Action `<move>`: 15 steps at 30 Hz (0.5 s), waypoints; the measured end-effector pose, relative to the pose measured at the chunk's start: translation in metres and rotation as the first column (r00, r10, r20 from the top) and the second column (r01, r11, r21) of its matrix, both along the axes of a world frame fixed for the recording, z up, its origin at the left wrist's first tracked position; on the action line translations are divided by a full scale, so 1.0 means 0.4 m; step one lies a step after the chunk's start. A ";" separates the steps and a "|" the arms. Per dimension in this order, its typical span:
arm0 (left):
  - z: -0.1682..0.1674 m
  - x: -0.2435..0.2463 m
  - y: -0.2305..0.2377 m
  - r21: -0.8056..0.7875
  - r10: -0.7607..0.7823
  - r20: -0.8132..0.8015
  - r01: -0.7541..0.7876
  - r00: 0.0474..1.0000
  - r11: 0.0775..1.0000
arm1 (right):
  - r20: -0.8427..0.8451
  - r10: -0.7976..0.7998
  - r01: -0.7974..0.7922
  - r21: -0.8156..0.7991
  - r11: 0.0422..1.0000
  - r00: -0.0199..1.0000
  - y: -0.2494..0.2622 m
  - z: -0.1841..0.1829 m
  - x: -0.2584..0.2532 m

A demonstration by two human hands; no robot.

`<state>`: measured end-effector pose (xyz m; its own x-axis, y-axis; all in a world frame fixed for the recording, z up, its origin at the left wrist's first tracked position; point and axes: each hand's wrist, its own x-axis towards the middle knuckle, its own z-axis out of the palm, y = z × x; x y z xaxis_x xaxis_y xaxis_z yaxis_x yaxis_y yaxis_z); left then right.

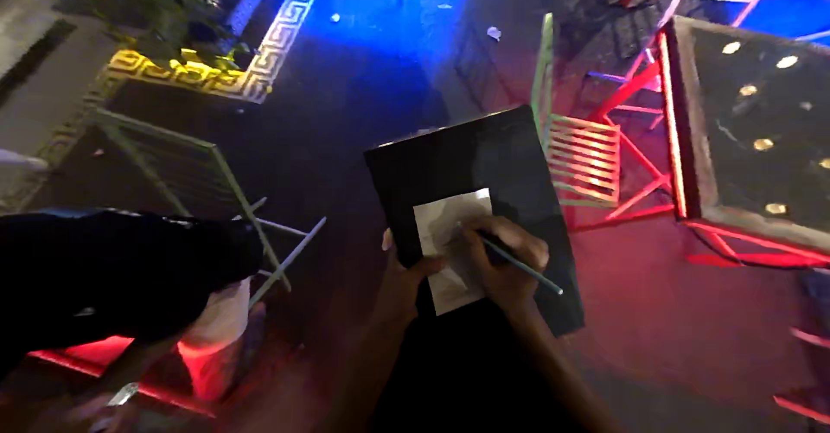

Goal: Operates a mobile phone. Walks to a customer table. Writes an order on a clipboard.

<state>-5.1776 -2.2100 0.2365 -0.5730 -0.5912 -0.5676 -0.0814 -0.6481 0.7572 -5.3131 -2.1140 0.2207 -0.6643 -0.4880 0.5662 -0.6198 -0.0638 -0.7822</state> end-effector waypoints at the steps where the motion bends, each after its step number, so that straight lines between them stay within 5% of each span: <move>1: -0.011 -0.043 -0.052 -0.006 0.001 -0.002 -0.001 1.000 1.000 | -0.019 0.000 0.001 0.014 1.000 1.000 -0.053 -0.006 -0.044; 8: -0.012 -0.220 -0.356 0.032 0.113 -0.072 -0.111 0.991 0.993 | -0.139 0.123 -0.110 0.092 0.990 0.983 -0.406 0.010 -0.264; 15: -0.010 -0.176 -0.441 0.071 0.332 -0.112 -0.326 0.937 0.943 | -0.105 0.523 -0.528 -0.026 0.849 0.846 -0.533 0.055 -0.276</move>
<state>-5.2482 -2.3866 0.2323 -0.4172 -0.7305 -0.5406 0.2322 -0.6608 0.7138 -5.4233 -2.3270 0.2427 -0.2620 -0.7176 0.6453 -0.5495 -0.4387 -0.7110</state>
